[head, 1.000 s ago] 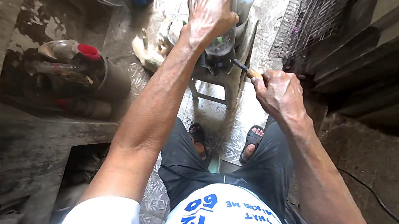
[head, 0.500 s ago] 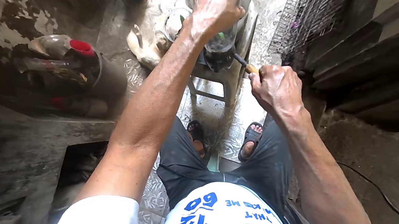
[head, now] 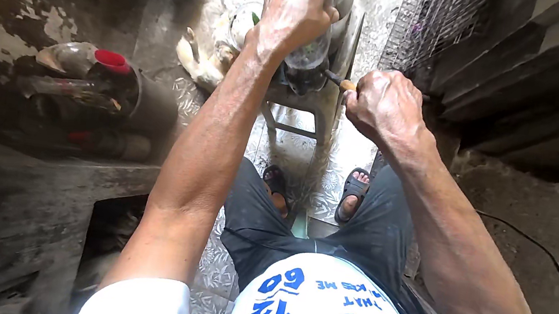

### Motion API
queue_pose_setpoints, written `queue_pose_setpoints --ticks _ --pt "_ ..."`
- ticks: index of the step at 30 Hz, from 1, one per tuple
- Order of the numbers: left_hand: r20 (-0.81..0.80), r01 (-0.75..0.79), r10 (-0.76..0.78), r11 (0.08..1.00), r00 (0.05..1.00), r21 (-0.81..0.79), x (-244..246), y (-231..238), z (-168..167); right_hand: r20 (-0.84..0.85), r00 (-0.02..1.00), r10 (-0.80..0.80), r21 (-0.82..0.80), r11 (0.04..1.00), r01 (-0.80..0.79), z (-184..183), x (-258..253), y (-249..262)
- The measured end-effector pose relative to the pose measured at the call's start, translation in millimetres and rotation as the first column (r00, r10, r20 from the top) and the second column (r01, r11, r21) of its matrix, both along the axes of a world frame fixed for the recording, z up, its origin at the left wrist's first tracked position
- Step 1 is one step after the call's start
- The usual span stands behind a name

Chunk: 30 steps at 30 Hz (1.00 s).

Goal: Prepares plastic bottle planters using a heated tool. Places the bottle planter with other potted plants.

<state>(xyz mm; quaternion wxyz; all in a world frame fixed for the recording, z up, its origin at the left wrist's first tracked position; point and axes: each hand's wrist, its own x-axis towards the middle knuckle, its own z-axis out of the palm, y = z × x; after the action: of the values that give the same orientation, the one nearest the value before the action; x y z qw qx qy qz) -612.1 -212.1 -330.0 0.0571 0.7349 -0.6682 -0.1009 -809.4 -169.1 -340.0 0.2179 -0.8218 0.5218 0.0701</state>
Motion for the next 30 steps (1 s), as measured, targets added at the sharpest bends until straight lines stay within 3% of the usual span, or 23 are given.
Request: queue_pose_setpoints --ticks 7,13,22,30 --pt "0.033 -0.043 0.043 0.999 0.999 0.011 -2.5 -1.6 -0.3 0.010 1.000 -0.001 0.004 1.000 0.001 -5.8 7.8 -2.4" --pt "0.054 -0.077 0.076 0.997 0.996 0.016 -6.0 -2.7 0.2 0.044 0.999 -0.025 0.007 1.000 0.025 -0.7 -15.6 9.4" --pt "0.037 -0.109 0.110 0.994 0.993 -0.004 -10.3 -0.6 2.4 0.128 0.990 -0.055 -0.007 0.998 0.056 -40.3 -24.3 25.5" --pt "0.046 -0.115 0.114 0.993 0.992 0.013 -11.1 -2.7 1.6 0.188 0.980 -0.064 0.006 0.998 0.064 -51.4 -30.3 21.6"
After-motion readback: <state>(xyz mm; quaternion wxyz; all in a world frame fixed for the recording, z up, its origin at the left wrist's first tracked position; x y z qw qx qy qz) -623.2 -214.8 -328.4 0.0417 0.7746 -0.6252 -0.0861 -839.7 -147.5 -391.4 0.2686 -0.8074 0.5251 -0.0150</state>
